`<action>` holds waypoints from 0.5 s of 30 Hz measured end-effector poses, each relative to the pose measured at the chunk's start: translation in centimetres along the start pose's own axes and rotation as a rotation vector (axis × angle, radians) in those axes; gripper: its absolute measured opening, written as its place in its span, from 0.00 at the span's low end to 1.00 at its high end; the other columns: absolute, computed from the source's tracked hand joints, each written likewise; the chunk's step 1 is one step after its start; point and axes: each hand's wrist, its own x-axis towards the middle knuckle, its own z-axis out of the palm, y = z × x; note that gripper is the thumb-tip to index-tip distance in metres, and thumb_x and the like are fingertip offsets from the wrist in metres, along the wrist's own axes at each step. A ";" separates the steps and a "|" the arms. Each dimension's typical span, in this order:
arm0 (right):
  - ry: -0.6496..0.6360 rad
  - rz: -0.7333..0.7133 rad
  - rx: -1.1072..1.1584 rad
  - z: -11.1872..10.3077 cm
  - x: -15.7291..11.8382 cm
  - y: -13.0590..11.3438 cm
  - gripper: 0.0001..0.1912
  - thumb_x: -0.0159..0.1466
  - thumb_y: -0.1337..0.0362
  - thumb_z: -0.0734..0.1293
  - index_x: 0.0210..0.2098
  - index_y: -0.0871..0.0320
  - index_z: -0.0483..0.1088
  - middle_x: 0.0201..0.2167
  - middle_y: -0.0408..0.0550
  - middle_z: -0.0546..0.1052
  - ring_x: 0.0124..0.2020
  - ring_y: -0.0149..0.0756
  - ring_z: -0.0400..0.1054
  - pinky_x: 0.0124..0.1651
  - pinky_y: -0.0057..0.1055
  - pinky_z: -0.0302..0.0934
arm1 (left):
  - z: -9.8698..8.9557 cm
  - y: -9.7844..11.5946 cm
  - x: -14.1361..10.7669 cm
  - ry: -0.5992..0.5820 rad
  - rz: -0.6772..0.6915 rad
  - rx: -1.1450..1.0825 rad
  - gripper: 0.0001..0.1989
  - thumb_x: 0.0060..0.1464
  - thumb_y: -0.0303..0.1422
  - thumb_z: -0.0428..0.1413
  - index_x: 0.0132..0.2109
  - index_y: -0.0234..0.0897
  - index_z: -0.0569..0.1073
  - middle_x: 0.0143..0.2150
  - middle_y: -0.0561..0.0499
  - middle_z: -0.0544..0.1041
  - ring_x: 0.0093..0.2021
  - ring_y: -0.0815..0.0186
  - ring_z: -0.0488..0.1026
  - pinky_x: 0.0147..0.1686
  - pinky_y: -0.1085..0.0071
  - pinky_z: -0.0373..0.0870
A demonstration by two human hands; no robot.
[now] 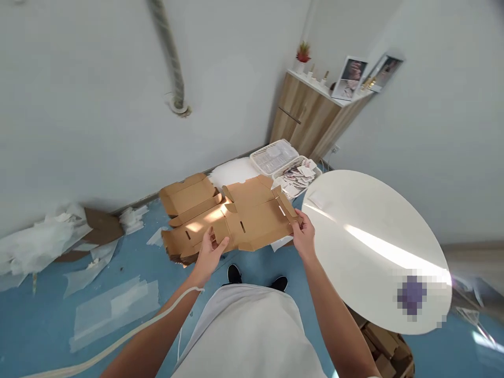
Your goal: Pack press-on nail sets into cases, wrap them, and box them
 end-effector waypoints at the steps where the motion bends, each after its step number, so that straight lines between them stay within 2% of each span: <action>1: 0.045 -0.008 -0.012 -1.4 -0.3 0.5 0.24 0.58 0.59 0.56 0.53 0.58 0.60 0.36 0.48 0.71 0.31 0.31 0.65 0.29 0.27 0.63 | 1.1 0.4 0.3 -0.093 0.003 -0.071 0.33 0.51 0.45 0.49 0.60 0.37 0.50 0.55 0.39 0.64 0.51 0.58 0.66 0.46 0.60 0.67; 4: 0.155 -0.036 -0.031 -6.1 -1.6 2.1 0.23 0.59 0.59 0.55 0.52 0.58 0.60 0.38 0.49 0.72 0.35 0.33 0.66 0.34 0.29 0.62 | 5.2 2.1 1.1 -0.269 0.093 -0.126 0.30 0.47 0.44 0.53 0.55 0.34 0.60 0.49 0.42 0.71 0.47 0.59 0.69 0.45 0.61 0.68; 8: 0.240 0.023 -0.050 -13.0 -3.6 5.4 0.20 0.59 0.58 0.55 0.49 0.56 0.62 0.41 0.51 0.72 0.37 0.35 0.67 0.35 0.30 0.61 | 11.6 4.0 1.0 -0.367 0.194 0.110 0.27 0.47 0.41 0.53 0.53 0.34 0.63 0.42 0.46 0.74 0.38 0.63 0.72 0.38 0.66 0.70; 12: 0.314 0.136 -0.085 -19.0 -5.2 9.7 0.19 0.59 0.53 0.56 0.46 0.56 0.64 0.37 0.49 0.74 0.32 0.34 0.67 0.34 0.29 0.60 | 18.4 4.9 0.0 -0.522 0.267 0.342 0.25 0.49 0.40 0.51 0.54 0.37 0.63 0.37 0.51 0.75 0.33 0.66 0.72 0.35 0.68 0.70; 15: 0.354 0.198 -0.121 -22.1 -6.2 12.9 0.18 0.60 0.51 0.54 0.38 0.56 0.67 0.29 0.46 0.73 0.29 0.33 0.65 0.32 0.28 0.59 | 23.1 5.0 -0.7 -0.618 0.331 0.456 0.25 0.50 0.39 0.49 0.55 0.38 0.62 0.39 0.50 0.75 0.32 0.67 0.71 0.35 0.69 0.69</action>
